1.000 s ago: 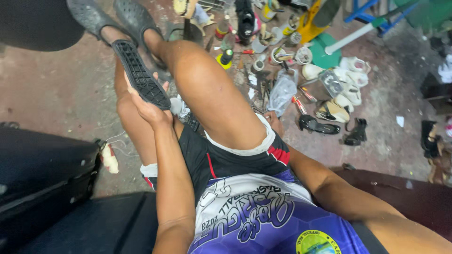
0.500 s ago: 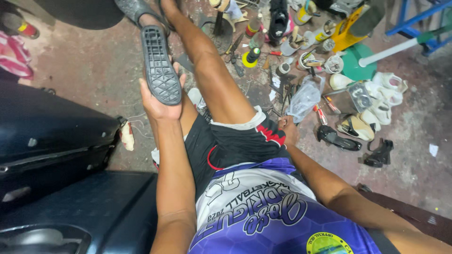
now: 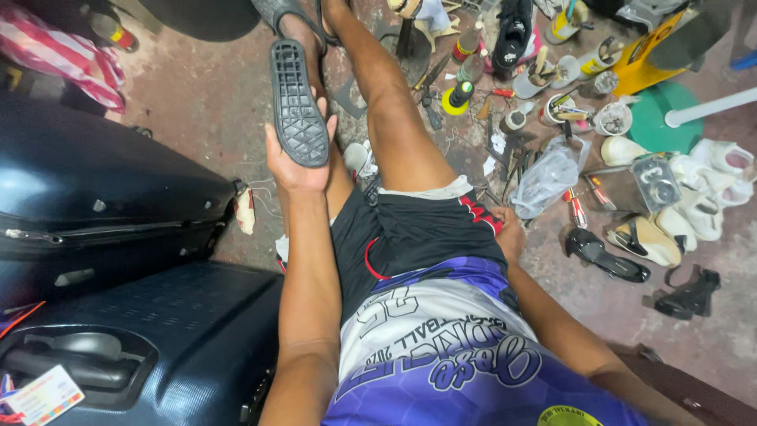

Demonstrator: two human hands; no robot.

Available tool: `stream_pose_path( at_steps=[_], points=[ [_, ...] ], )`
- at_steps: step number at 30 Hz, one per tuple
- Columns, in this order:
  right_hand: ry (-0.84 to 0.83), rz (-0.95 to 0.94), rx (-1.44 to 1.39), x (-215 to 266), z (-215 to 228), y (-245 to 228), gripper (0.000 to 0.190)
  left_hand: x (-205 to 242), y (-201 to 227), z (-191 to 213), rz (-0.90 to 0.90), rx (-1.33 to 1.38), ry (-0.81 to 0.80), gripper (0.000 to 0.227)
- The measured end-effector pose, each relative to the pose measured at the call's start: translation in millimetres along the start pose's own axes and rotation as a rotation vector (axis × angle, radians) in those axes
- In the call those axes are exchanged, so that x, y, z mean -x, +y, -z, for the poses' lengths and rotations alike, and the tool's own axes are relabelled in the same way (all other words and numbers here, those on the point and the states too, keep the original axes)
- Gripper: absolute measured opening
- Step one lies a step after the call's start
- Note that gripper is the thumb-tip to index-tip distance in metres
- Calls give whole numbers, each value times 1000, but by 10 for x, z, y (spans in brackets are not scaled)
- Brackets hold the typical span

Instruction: The person scrubs the sole of a black sandal using a small red abrasive pad. The person holds the sandal in one hand and rubs the sole with the other, focusing on the textured bottom surface.

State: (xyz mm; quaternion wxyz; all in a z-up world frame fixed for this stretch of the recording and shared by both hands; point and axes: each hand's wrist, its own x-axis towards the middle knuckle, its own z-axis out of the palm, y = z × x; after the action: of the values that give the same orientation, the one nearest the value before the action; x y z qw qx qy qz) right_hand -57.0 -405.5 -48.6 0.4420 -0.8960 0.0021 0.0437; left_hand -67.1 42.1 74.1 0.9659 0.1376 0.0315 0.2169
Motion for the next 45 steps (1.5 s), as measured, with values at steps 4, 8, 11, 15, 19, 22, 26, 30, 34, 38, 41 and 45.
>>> stream_pose_path(
  at_steps=[4, 8, 11, 15, 19, 22, 26, 30, 34, 38, 41, 45],
  points=[
    [-16, -55, 46, -29, 41, -196, 41, 28, 49, -63, -69, 3, 12, 69],
    [-13, -62, 61, 34, 30, -156, 44, 111, 90, -116, -92, -14, 46, 68],
    [-53, -65, -264, -9, -12, -12, 49, 137, 37, -228, -60, -45, 3, 69],
    [-39, 35, -516, -264, 53, 141, 17, 150, -74, -406, 12, -35, -28, 67],
    [30, -237, -705, -400, 203, -88, 16, 80, -223, -567, 36, -125, -192, 61],
    [-27, -198, -821, -550, 282, -609, 18, 84, -400, -747, 178, 84, -145, 78],
    [-258, -77, -1040, -610, 267, -1503, 21, 236, -461, -1064, 138, 30, -172, 72],
    [-463, 66, -1066, -462, 321, -2156, 21, 376, -462, -1245, 106, 30, -176, 70],
    [-585, 204, -982, -308, 388, -2536, 19, 507, -515, -1244, 67, 42, -161, 68],
    [-669, 139, -937, -235, 371, -2717, 28, 487, -578, -1117, 73, 58, -226, 64],
    [-747, 247, -893, -179, 373, -2655, 14, 435, -642, -959, 130, 52, -223, 62],
    [-791, 252, -725, -260, 298, -2578, 9, 235, -614, -796, 186, 72, -105, 66]
  ],
)
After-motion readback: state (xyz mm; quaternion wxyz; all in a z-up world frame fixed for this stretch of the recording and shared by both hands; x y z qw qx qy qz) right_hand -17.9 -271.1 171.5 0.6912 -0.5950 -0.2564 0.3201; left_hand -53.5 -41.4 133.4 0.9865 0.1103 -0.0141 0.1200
